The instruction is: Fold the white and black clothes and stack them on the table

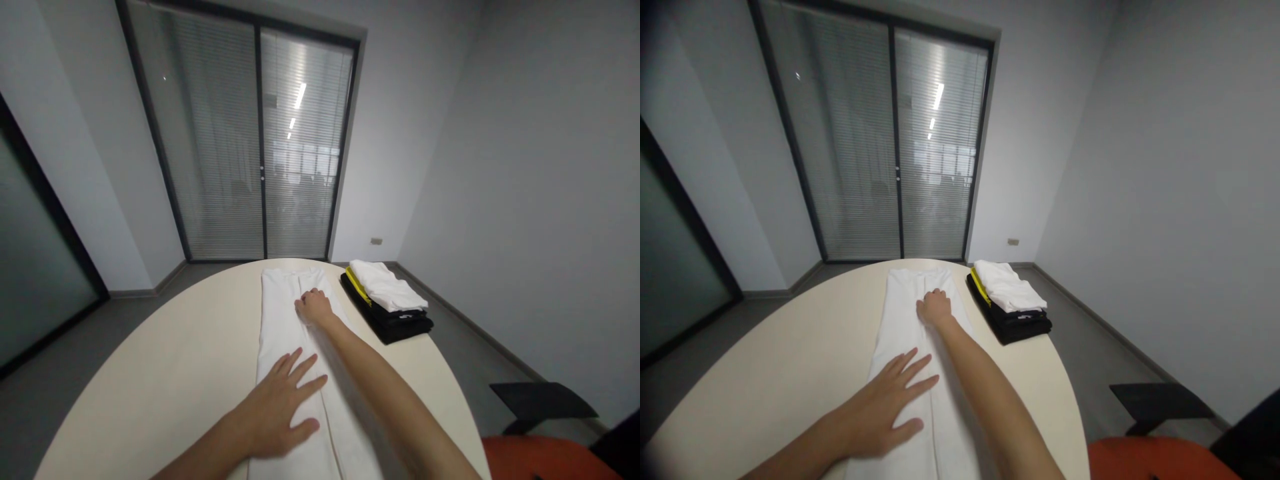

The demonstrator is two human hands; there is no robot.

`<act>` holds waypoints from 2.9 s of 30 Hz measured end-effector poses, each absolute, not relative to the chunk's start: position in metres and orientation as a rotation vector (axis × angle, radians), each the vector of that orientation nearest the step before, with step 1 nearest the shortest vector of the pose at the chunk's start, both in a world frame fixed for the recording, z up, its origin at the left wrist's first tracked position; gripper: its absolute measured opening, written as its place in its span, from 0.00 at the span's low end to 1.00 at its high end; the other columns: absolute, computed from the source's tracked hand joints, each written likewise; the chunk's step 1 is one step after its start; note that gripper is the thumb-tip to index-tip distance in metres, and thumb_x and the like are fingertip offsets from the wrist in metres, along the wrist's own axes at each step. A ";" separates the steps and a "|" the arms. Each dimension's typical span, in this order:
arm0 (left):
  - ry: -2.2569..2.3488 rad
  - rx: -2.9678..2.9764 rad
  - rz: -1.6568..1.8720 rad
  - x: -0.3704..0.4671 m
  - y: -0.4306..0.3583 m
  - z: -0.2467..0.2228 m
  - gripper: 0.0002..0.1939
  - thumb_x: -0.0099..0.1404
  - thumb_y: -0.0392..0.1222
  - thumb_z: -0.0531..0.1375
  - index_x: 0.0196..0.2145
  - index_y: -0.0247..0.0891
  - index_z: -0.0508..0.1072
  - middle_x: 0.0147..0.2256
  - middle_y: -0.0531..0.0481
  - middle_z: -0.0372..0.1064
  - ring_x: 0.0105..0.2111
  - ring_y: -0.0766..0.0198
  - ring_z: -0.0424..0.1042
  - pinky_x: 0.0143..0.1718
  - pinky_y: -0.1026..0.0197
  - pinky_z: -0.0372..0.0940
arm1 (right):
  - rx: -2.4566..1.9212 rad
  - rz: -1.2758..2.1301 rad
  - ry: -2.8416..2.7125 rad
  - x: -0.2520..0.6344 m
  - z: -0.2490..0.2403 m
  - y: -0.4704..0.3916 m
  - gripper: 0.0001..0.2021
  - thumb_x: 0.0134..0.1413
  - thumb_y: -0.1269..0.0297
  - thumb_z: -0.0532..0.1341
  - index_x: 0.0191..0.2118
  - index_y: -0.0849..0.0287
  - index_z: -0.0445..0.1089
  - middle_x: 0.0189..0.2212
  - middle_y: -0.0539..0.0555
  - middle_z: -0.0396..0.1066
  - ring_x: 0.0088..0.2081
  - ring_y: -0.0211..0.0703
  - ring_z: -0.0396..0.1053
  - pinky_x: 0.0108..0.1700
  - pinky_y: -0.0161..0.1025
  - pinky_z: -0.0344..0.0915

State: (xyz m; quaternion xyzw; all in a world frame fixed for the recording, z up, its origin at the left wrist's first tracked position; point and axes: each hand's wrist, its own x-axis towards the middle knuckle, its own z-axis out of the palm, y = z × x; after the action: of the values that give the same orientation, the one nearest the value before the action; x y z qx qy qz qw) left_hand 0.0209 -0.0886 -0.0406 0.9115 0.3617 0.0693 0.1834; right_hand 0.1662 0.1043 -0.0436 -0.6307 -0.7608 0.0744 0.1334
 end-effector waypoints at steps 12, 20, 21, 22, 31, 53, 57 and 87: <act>1.019 2.570 0.159 0.022 -0.083 -0.031 0.38 0.65 0.52 0.60 0.68 0.47 0.54 0.71 0.41 0.38 0.70 0.38 0.32 0.67 0.31 0.37 | -1.971 0.322 -1.915 0.133 -0.059 0.168 0.19 0.64 0.52 0.51 0.46 0.58 0.74 0.44 0.61 0.77 0.48 0.54 0.72 0.49 0.48 0.62; 1.011 2.526 0.155 0.021 -0.082 -0.028 0.40 0.63 0.51 0.63 0.69 0.50 0.52 0.71 0.44 0.38 0.70 0.38 0.33 0.67 0.31 0.36 | -1.975 0.274 -1.857 0.135 -0.064 0.173 0.16 0.65 0.63 0.50 0.50 0.57 0.71 0.43 0.60 0.76 0.46 0.50 0.73 0.45 0.43 0.63; 1.011 2.524 0.165 0.021 -0.082 -0.028 0.40 0.63 0.51 0.62 0.69 0.50 0.52 0.71 0.45 0.38 0.70 0.38 0.33 0.67 0.31 0.36 | -1.956 0.267 -1.881 0.136 -0.064 0.173 0.16 0.65 0.64 0.50 0.51 0.55 0.71 0.44 0.59 0.76 0.47 0.49 0.73 0.46 0.43 0.63; 1.011 2.525 0.176 0.021 -0.082 -0.028 0.40 0.63 0.51 0.62 0.69 0.50 0.52 0.72 0.45 0.37 0.70 0.38 0.33 0.67 0.31 0.36 | -1.933 0.260 -1.910 0.137 -0.063 0.172 0.16 0.64 0.65 0.51 0.51 0.53 0.71 0.45 0.57 0.75 0.47 0.48 0.72 0.46 0.42 0.63; 0.991 2.565 0.170 0.019 -0.083 -0.032 0.40 0.64 0.52 0.61 0.69 0.49 0.50 0.72 0.43 0.34 0.70 0.37 0.32 0.66 0.29 0.34 | -1.708 0.139 -2.177 0.136 -0.048 0.157 0.21 0.67 0.62 0.47 0.61 0.51 0.66 0.66 0.58 0.57 0.63 0.53 0.56 0.60 0.50 0.55; 1.008 2.569 0.160 0.019 -0.085 -0.035 0.39 0.66 0.56 0.58 0.70 0.54 0.48 0.72 0.47 0.33 0.70 0.37 0.31 0.64 0.25 0.29 | -1.743 0.238 -2.510 0.172 -0.046 0.093 0.33 0.65 0.41 0.47 0.69 0.53 0.53 0.71 0.61 0.45 0.71 0.65 0.38 0.66 0.65 0.37; 1.017 2.602 0.143 0.020 -0.083 -0.037 0.38 0.68 0.57 0.57 0.70 0.54 0.47 0.72 0.45 0.35 0.70 0.38 0.33 0.64 0.25 0.32 | -1.692 0.304 -2.488 0.182 -0.063 0.073 0.33 0.66 0.42 0.43 0.71 0.52 0.49 0.72 0.59 0.41 0.71 0.61 0.35 0.67 0.62 0.36; 1.474 2.552 0.308 -0.003 -0.050 -0.067 0.30 0.73 0.59 0.46 0.69 0.52 0.53 0.71 0.50 0.41 0.70 0.45 0.36 0.67 0.31 0.33 | -1.667 0.537 -2.675 0.236 -0.029 0.039 0.39 0.64 0.38 0.45 0.73 0.54 0.39 0.73 0.59 0.31 0.72 0.64 0.28 0.68 0.63 0.30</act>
State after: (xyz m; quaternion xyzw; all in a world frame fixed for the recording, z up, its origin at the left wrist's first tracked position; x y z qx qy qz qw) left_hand -0.0035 -0.0495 -0.0669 0.8578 0.4956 0.1035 0.0890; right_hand 0.2363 0.0387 -0.0289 -0.5211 -0.8363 0.1679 -0.0278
